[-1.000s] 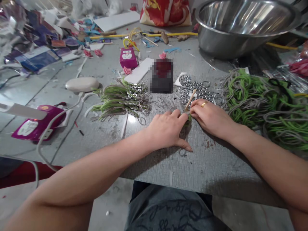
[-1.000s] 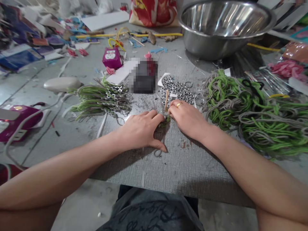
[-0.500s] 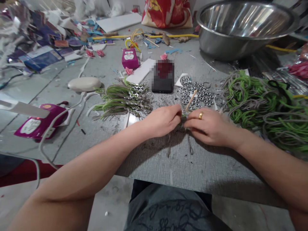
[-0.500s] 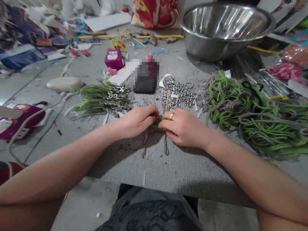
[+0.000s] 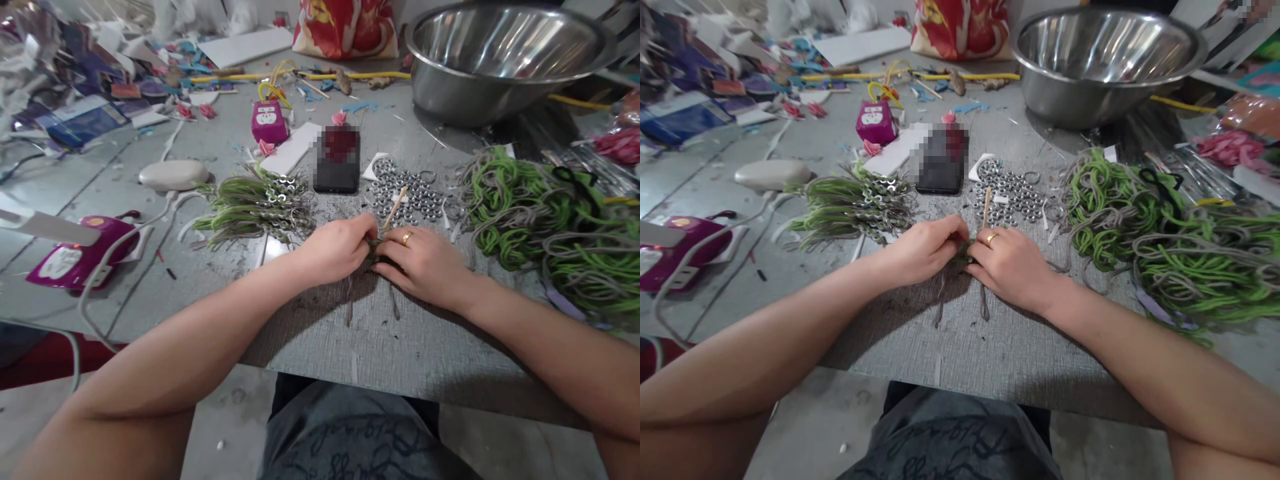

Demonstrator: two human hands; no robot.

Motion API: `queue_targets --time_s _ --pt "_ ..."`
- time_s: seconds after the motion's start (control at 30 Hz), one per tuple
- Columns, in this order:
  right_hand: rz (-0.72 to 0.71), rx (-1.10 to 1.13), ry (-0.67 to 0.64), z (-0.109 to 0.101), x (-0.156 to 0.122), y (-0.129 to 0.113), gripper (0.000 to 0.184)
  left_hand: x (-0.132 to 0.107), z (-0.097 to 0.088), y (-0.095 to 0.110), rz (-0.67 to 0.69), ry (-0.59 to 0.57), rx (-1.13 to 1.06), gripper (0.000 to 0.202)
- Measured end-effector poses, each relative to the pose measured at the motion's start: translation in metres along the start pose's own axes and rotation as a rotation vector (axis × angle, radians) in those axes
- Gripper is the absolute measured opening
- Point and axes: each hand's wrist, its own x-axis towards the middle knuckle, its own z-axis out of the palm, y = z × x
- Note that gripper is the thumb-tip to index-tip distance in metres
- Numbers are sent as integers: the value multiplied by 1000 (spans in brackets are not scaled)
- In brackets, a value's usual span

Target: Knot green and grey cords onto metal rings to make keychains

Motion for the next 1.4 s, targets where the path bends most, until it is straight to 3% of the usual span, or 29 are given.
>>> queue_targets --time_s 0.4,0.53,0.63,0.77,0.9,1.0,1.13,1.3,1.4 --pt "-92 -50 -135 -17 1 6 20 0 0 1 -23 -30 117 27" --pt "-132 -31 -85 -19 1 -1 23 -1 1 3 -32 -16 107 26" --pt "-237 22 -44 -18 0 -13 23 0 1 2 -18 13 77 25" --pt "-375 71 -109 -10 -3 -29 31 1 2 0 -6 83 49 25" --pt "-382 102 -165 -1 -3 -38 20 0 4 1 23 163 23 23" --pt "-372 112 -159 0 -1 -38 22 0 3 2 39 215 -74 23" --pt "-227 312 -16 -5 1 -29 23 -1 -2 7 -48 195 -341 22" --pt "287 638 248 -11 4 -10 11 -1 -8 12 -166 71 -670 25" --pt "416 739 317 -8 5 -4 9 -1 -7 15 -212 -25 -761 29"
